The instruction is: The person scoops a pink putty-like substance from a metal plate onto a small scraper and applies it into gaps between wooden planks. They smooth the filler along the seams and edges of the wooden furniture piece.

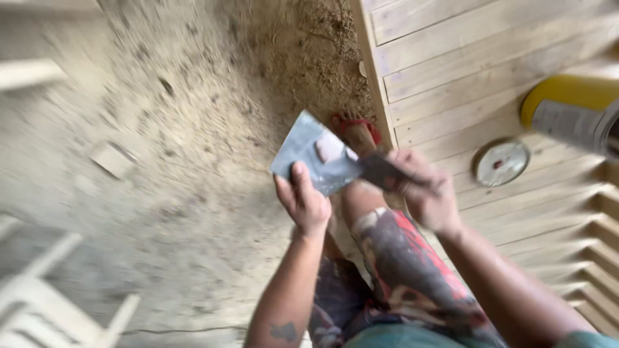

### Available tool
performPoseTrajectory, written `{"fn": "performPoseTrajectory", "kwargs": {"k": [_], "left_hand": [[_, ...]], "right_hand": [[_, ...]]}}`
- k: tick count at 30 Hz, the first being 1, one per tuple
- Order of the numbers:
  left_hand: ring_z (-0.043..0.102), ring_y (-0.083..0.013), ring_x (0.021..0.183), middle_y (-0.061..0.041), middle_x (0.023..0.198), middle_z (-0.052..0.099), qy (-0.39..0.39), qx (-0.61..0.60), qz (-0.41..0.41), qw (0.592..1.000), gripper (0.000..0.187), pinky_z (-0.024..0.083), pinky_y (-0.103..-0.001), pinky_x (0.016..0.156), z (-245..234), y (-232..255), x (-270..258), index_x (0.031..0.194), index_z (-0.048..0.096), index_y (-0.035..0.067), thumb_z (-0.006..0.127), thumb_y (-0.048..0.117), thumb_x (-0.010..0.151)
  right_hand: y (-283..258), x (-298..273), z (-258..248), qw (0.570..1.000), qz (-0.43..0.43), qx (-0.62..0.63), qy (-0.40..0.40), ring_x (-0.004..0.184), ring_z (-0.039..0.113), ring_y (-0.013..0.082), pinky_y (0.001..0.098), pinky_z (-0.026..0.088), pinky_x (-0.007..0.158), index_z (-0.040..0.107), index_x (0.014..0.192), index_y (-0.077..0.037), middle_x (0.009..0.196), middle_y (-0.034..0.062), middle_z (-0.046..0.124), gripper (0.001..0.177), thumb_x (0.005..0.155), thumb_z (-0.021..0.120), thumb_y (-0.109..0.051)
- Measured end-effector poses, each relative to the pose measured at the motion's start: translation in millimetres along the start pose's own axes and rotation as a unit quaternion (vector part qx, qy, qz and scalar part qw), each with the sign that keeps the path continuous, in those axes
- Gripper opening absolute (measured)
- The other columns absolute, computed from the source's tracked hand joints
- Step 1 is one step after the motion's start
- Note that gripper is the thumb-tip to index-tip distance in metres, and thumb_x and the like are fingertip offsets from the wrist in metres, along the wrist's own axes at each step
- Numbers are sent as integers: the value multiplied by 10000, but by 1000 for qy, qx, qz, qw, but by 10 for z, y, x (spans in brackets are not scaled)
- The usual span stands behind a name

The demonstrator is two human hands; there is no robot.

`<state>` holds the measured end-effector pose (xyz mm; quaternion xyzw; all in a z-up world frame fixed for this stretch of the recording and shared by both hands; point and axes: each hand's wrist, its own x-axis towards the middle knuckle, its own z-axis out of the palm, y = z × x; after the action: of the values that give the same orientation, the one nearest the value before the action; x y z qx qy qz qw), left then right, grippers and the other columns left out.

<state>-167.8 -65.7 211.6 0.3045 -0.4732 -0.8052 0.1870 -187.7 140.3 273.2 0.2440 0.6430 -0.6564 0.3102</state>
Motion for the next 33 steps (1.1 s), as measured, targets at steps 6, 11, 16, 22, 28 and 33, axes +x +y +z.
{"fn": "performPoseTrajectory", "kwargs": {"k": [6, 11, 16, 22, 28, 33], "left_hand": [[643, -304, 1171, -157, 1298, 624, -149, -57, -279, 947, 396, 572, -479, 984, 467, 451, 133, 1371, 512, -1, 556, 215, 1042], [616, -257, 1218, -135, 1358, 595, -289, 33, -526, 799, 413, 528, -413, 1062, 799, 133, -385, 1487, 477, 39, 537, 152, 1094], [628, -268, 1212, -126, 1339, 619, -240, 41, -538, 807, 422, 526, -431, 1039, 1127, 135, -253, 1445, 474, 80, 495, 163, 1032], [602, -278, 1263, -133, 1376, 608, -286, 113, -484, 819, 401, 476, -434, 1117, 1174, 130, 353, 1455, 486, -5, 503, 91, 1066], [623, -264, 1236, -128, 1351, 625, -318, 152, -513, 782, 403, 497, -420, 1084, 1064, -184, 985, 1446, 483, -12, 499, 116, 1065], [639, -227, 1197, -119, 1321, 648, -429, 191, -489, 735, 368, 523, -389, 1051, 922, -521, 1529, 1413, 509, -25, 545, 126, 1079]], "right_hand": [[8, -285, -525, 999, -44, -8, -5, 733, 597, 120, 271, 497, 624, 628, 1053, -44, 807, 51, 628, 279, 789, 560, 15], [167, 195, -558, 906, -97, 400, 98, 728, 539, 116, 258, 450, 640, 554, 1374, -84, 896, 1, 594, 485, 1078, 506, -465], [612, 347, -364, 972, -131, 44, 191, 1062, 601, 194, 352, 492, 921, 549, 1356, -64, 1137, 90, 650, 471, 983, 626, -340], [902, -89, -740, 948, 121, 255, 146, 845, 696, 176, 314, 577, 794, 773, 1123, -43, 968, 76, 771, 292, 840, 793, -112], [567, -149, -417, 926, -185, -231, 234, 1031, 682, 226, 327, 550, 883, 752, 1168, -132, 1145, 27, 742, 430, 778, 680, 35], [-8, -35, 112, 860, -180, -381, 288, 1057, 653, 248, 417, 474, 873, 774, 1153, -145, 1143, 8, 748, 422, 754, 703, -28]]}}
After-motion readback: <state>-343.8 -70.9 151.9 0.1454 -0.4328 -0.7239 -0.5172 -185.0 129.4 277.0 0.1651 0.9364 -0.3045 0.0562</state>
